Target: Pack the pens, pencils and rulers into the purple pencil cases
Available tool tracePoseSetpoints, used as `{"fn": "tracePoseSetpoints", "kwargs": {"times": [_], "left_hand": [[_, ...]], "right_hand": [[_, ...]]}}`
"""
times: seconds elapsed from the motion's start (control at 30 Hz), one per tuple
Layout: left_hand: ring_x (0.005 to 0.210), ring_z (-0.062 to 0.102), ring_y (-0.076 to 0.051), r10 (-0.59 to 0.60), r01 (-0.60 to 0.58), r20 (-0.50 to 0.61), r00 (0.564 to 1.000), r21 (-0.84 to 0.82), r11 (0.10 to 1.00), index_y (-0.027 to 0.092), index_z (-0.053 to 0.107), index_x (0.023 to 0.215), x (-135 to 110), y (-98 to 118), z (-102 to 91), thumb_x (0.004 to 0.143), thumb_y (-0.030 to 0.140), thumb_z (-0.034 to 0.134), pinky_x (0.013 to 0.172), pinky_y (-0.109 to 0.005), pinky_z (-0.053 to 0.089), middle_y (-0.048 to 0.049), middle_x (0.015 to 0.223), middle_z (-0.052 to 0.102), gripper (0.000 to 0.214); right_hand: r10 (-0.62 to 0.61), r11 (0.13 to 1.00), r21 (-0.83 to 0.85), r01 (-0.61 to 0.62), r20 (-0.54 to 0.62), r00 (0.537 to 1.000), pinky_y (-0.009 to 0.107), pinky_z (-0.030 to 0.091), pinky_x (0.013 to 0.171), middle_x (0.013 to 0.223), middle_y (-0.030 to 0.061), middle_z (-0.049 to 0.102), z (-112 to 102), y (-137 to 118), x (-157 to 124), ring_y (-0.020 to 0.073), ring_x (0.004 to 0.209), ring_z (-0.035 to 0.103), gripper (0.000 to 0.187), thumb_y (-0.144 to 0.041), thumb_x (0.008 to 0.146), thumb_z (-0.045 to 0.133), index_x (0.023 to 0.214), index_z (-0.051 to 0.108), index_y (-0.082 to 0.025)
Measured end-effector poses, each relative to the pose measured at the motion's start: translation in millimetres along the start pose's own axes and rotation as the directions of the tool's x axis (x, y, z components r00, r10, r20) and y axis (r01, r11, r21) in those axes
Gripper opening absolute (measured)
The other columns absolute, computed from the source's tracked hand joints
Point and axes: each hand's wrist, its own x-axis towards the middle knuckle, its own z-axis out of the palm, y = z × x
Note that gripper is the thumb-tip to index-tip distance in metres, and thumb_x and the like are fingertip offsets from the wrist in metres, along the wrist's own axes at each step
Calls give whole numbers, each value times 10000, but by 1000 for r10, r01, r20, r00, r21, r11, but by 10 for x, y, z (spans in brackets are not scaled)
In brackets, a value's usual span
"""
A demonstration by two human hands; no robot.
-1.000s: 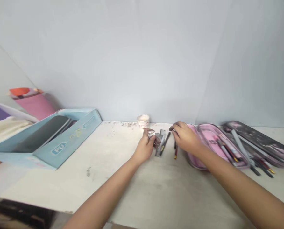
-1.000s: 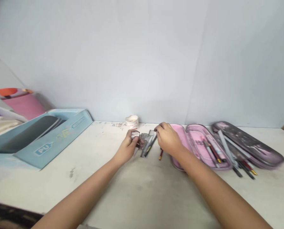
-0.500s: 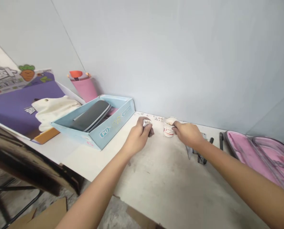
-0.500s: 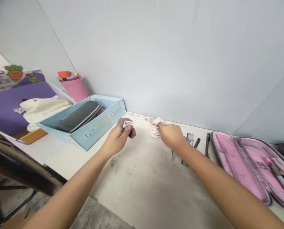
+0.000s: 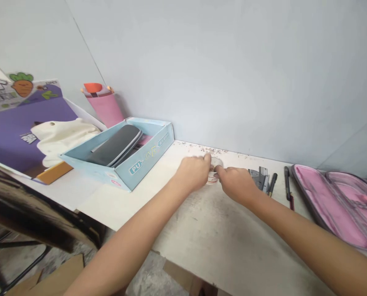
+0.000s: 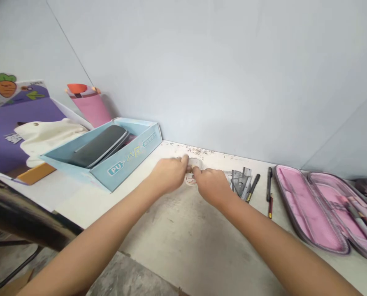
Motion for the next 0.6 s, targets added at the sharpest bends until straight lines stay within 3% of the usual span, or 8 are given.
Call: {"fn": "tracePoseSetpoints", "kwargs": {"times": [0.07,0.17,0.23,0.33,0.43,0.5,0.6], "left_hand": [[780,645,-267,15,-13,36,999,-69,998,136,470,1005,3,-15,35,903,314,299,672,-358,468,-129,804,652,267],[814,632,-239,-53,40,-34,998,-313,949,160,479,1015,8,-60,95,901,333,314,711,-354,478,-106,852,644,265],[774,623,-198,-141,91,-47,989,-565,820,174,481,1024,-4,-86,124,898,335,318,686,-319,494,-68,806,622,261],[674,592,-144,-172,128,44,984,-845,519,189,479,1041,-59,-78,146,873,320,365,579,-259,511,-17,726,558,241],[697,575,-132,-142,108,59,988,-924,367,193,480,1047,-141,-8,144,843,294,413,553,-248,519,-12,764,532,237],[700,565,-127,-124,94,54,991,-933,347,191,486,1034,-189,55,132,835,296,428,550,-248,519,-11,775,526,232],[694,557,-122,-86,89,63,994,-935,343,195,483,1018,-213,166,116,837,302,429,550,-244,515,-2,759,519,217]], "right_hand": [[2,1000,4,-2,6,1000,254,322,526,744,99,656,-13,24,7,217,707,643,267,-204,889,278,1039,496,-172],[52,998,21,-52,6,999,263,345,542,801,100,672,-53,185,73,225,740,648,275,-262,907,265,1029,500,-187],[154,988,26,-154,-20,988,275,365,561,857,104,681,-70,366,157,239,773,650,293,-298,915,258,1056,494,-196],[335,942,37,-334,-45,941,297,389,601,894,127,680,-37,637,309,259,812,651,326,-299,919,242,1111,482,-189],[370,925,78,-372,39,928,312,404,652,930,154,672,38,786,420,264,856,644,338,-287,918,258,1123,495,-162],[362,923,115,-368,68,930,318,407,668,941,155,671,59,813,430,261,863,640,341,-293,916,277,1154,481,-158],[367,907,229,-355,-10,930,317,403,680,924,132,676,5,804,298,252,857,633,363,-321,909,313,1217,424,-166]]}}
